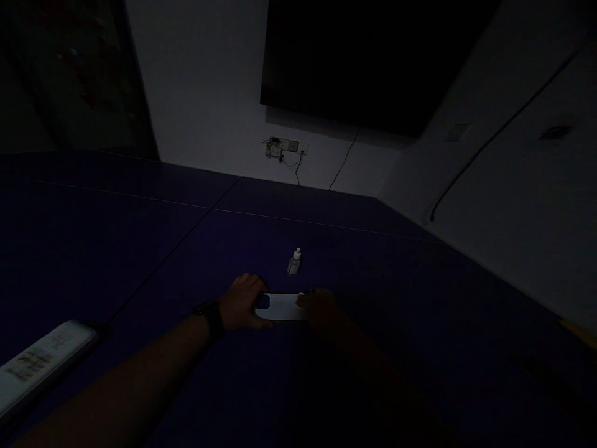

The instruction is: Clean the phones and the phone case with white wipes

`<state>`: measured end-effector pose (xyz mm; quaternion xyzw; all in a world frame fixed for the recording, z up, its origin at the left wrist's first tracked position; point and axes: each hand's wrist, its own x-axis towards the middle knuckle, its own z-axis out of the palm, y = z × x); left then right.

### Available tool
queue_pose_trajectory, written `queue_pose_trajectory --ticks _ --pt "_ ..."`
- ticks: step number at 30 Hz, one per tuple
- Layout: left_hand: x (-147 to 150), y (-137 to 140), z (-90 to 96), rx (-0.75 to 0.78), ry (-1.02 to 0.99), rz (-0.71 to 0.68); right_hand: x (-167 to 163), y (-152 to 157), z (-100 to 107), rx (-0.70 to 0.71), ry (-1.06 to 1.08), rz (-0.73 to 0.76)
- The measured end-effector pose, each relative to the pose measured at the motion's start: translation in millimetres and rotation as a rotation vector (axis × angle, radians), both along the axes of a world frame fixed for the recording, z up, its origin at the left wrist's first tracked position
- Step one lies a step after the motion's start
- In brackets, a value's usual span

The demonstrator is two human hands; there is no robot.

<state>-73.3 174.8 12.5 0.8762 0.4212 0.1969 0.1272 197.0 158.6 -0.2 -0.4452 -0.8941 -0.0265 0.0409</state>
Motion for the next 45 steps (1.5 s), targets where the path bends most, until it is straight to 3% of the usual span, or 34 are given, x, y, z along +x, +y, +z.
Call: queue_pose_trajectory --ticks 24,34,41,45 --pt "0.5 -1.5 -0.3 -0.014 0.034 0.013 3.8 1.2 1.6 0.011 0.005 0.001" --pt "0.6 -1.0 0.6 -0.016 0.038 -0.004 -14.3 3.8 -12.8 0.02 0.093 0.038" --pt "0.5 -0.7 -0.5 -0.021 0.04 0.008 -5.3 7.9 -5.4 0.004 0.096 0.013" --pt "0.9 0.1 -1.4 -0.021 0.036 0.005 -19.6 -1.7 0.2 0.002 0.088 0.051"
